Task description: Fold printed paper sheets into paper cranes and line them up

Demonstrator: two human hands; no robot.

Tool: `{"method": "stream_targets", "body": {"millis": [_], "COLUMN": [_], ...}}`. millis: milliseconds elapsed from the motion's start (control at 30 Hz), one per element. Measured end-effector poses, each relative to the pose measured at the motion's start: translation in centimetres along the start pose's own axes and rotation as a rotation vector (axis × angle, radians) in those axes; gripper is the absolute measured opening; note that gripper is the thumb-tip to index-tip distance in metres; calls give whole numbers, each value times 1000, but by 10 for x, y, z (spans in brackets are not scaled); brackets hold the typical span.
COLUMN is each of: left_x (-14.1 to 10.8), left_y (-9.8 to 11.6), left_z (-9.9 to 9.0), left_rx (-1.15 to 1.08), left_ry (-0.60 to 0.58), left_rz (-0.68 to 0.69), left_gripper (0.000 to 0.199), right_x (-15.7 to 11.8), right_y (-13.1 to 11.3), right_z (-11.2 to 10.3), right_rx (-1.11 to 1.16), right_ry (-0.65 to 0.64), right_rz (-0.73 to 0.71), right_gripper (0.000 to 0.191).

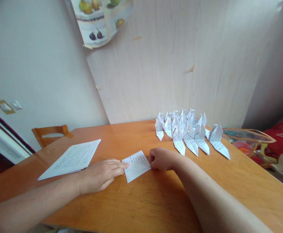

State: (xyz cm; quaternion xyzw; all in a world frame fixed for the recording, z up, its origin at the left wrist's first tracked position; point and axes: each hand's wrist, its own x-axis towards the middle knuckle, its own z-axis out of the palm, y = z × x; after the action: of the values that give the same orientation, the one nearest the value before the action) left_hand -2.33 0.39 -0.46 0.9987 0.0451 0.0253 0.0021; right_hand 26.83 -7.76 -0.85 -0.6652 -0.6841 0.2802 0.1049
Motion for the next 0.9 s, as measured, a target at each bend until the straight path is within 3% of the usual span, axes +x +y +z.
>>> {"method": "stream_targets", "body": {"millis": [100, 333, 600, 767, 900], "left_x": [1, 16, 32, 40, 49], "left_y": [4, 10, 1, 2, 11], "left_z": [0, 7, 18, 10, 2], "left_rx": [-72, -238, -252, -193, -176], "left_ry": [26, 190, 234, 209, 132], "left_rz": [-97, -353, -351, -429, -380], "left_gripper": [66, 23, 17, 13, 25], "right_x": [0, 2, 0, -1, 0], "right_y": [0, 1, -2, -3, -3], "right_z": [0, 1, 0, 0, 0], "right_rx": [-3, -10, -21, -26, -31], "right_ry": [-1, 3, 7, 7, 7], "right_rz": [-4, -1, -8, -7, -8], "right_gripper": [16, 19, 16, 16, 15]}}
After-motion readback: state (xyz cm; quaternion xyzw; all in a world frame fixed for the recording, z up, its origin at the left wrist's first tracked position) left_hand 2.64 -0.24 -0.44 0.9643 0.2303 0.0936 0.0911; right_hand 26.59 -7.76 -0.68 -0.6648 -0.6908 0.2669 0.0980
